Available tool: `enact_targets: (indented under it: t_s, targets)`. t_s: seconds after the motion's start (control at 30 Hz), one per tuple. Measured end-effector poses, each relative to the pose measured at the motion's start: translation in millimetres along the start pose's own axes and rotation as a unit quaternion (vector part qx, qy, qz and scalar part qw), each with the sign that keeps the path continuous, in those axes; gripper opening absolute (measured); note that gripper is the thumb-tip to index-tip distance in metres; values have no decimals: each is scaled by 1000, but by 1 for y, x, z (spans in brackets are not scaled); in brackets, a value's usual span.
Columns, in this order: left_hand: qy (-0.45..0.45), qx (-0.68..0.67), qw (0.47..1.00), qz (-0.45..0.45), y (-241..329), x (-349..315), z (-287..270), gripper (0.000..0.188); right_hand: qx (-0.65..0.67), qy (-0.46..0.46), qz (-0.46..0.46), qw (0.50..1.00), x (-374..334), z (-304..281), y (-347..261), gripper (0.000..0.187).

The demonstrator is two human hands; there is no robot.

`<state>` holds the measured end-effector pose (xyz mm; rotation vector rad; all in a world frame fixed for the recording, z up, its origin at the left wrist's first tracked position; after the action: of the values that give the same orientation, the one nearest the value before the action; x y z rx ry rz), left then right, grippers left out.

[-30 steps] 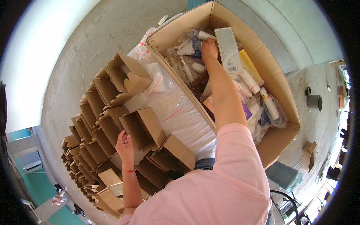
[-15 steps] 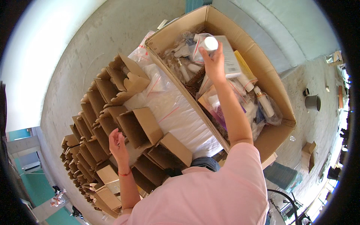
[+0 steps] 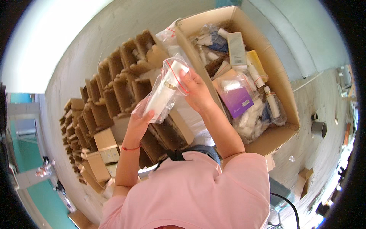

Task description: The person places bottled products from a large cardboard box into individual cardboard slots at a packing station, then moves a stack of boxes and places a larger empty cardboard box onto the table.

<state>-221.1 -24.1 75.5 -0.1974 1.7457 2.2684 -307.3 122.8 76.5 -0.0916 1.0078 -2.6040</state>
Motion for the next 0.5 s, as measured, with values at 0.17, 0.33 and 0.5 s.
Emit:
enact_targets:
  t_s: [0.17,0.33,0.5]
  targets:
    - [38,-59,992,-109,-59,-75,-22,63,-74,32,-14,997,-40,-23,6,56]
    - [21,64,992,-105,-55,-111,-26,44,-500,-220,-80,834,-81,33,4,64]
    - [-47,101,983,-143,-44,-111,-33,39,-627,-377,76,678,-118,49,63,70]
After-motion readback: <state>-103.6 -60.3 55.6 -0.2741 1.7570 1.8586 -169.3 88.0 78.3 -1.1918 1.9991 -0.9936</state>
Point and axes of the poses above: each hand's wrist, its own x-axis towards the middle knuckle, its own z-axis out of the palm, y = z × x, the point moved 9 cm from there along x, towards the middle knuckle, and after that the axes turned 3 degrees about -z, right-handed, at the moved point
